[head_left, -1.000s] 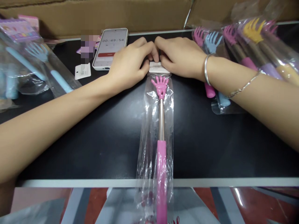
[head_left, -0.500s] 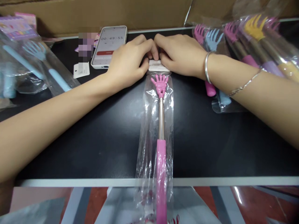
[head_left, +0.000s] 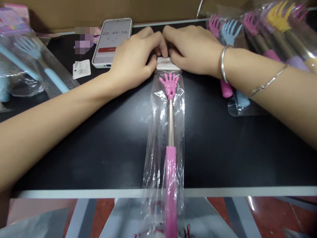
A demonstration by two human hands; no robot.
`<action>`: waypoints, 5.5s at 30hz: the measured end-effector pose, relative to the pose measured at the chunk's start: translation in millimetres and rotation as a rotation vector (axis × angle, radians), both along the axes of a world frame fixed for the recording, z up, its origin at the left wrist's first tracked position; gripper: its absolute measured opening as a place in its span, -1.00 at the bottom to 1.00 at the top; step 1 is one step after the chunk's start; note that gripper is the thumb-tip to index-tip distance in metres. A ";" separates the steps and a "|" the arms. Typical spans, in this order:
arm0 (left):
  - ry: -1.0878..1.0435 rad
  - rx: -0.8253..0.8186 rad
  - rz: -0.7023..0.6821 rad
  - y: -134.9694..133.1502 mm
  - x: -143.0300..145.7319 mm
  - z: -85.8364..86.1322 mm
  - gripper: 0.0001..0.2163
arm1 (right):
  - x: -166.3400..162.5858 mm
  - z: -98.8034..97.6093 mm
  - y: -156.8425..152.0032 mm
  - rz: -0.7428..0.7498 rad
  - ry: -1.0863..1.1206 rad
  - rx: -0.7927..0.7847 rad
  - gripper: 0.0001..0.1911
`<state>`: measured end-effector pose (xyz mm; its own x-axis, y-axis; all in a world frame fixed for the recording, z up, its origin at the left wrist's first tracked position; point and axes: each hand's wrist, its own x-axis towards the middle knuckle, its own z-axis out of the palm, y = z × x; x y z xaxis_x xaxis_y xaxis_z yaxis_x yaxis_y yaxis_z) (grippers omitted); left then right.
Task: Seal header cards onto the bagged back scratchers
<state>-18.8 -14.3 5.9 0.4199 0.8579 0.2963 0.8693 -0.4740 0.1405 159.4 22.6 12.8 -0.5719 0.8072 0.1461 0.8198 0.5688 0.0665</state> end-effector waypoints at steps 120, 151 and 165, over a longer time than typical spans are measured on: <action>0.015 0.027 -0.009 5.3 0.9 -2.7 -0.58 | 1.7 -1.4 1.9 0.075 0.075 0.016 -0.47; -0.024 0.003 -0.012 1.0 1.7 -0.6 -0.56 | 3.3 -1.7 2.9 0.092 0.104 -0.011 -0.48; -0.077 0.021 -0.065 5.3 -1.4 -2.6 -0.55 | 3.6 -0.1 3.7 0.132 0.113 -0.028 -0.48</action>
<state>-20.2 -9.0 3.3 0.4496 0.8230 0.3472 0.8237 -0.5324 0.1953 163.0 26.3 12.6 -0.6543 0.7308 0.1944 0.7392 0.6723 -0.0393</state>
